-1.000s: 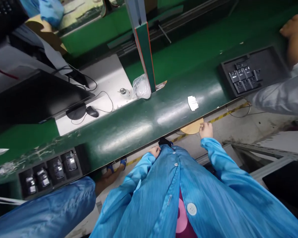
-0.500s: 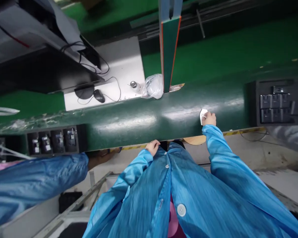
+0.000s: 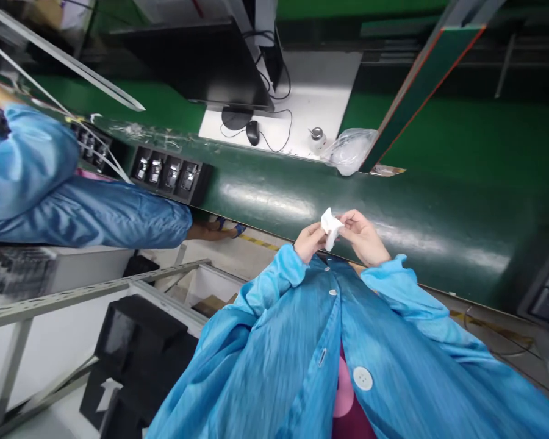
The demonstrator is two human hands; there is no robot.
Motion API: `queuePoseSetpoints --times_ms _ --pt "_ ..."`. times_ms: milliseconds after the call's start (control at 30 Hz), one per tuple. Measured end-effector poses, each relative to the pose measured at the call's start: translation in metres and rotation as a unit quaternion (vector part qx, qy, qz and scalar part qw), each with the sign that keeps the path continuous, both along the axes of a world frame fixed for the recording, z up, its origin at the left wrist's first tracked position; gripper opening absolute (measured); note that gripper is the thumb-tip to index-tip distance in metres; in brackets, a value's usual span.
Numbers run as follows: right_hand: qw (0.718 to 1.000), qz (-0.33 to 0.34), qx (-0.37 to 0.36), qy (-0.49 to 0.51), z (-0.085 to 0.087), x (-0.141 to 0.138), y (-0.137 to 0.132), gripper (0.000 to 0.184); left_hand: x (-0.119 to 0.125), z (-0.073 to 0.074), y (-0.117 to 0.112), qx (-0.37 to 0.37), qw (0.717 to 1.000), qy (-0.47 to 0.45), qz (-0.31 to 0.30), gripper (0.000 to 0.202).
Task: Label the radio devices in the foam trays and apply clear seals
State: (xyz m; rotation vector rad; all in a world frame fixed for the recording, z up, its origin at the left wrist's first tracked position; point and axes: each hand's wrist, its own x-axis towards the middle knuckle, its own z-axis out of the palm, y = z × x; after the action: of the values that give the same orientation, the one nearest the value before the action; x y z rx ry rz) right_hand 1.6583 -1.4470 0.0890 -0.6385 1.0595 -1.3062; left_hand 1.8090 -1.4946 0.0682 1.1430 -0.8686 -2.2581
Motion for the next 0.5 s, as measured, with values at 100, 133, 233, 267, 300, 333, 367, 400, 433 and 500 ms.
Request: queuePoseSetpoints --times_ms 100,133,233,267,300,333,367,400,433,500 --pt "0.999 -0.026 -0.015 0.036 0.004 0.014 -0.019 0.018 0.017 0.011 -0.014 -0.029 0.999 0.011 0.038 0.057" --pt "0.999 -0.034 -0.012 0.034 0.004 0.019 -0.026 0.017 0.022 0.013 -0.022 -0.042 0.998 0.015 0.041 0.058" --pt "0.998 -0.054 -0.001 0.011 0.009 0.037 -0.048 0.017 0.036 0.017 -0.051 -0.101 0.994 0.012 0.043 0.059" --pt "0.998 -0.060 0.002 0.005 0.012 0.044 -0.056 0.016 0.040 0.019 -0.062 -0.124 0.991 0.001 0.047 0.058" --pt "0.998 -0.065 0.005 0.001 0.015 0.051 -0.065 0.015 0.044 0.020 -0.074 -0.144 0.988 -0.011 0.049 0.056" --pt "0.997 -0.071 0.007 -0.002 0.018 0.058 -0.074 0.015 0.048 0.021 -0.086 -0.157 0.986 -0.020 0.043 0.053" --pt "0.997 -0.081 0.008 -0.006 0.021 0.065 -0.082 0.016 0.052 0.022 -0.098 -0.163 0.986 -0.023 0.029 0.050" --pt "0.995 -0.094 0.012 -0.012 0.023 0.072 -0.091 0.019 0.057 0.023 -0.109 -0.169 0.985 -0.022 0.013 0.047" --pt "0.994 -0.110 0.021 -0.020 0.024 0.079 -0.100 0.024 0.061 0.023 -0.121 -0.182 0.983 -0.020 -0.004 0.044" --pt "0.989 -0.136 0.046 -0.035 0.026 0.090 -0.115 0.032 0.071 0.025 -0.142 -0.244 0.969 -0.027 -0.030 0.036"
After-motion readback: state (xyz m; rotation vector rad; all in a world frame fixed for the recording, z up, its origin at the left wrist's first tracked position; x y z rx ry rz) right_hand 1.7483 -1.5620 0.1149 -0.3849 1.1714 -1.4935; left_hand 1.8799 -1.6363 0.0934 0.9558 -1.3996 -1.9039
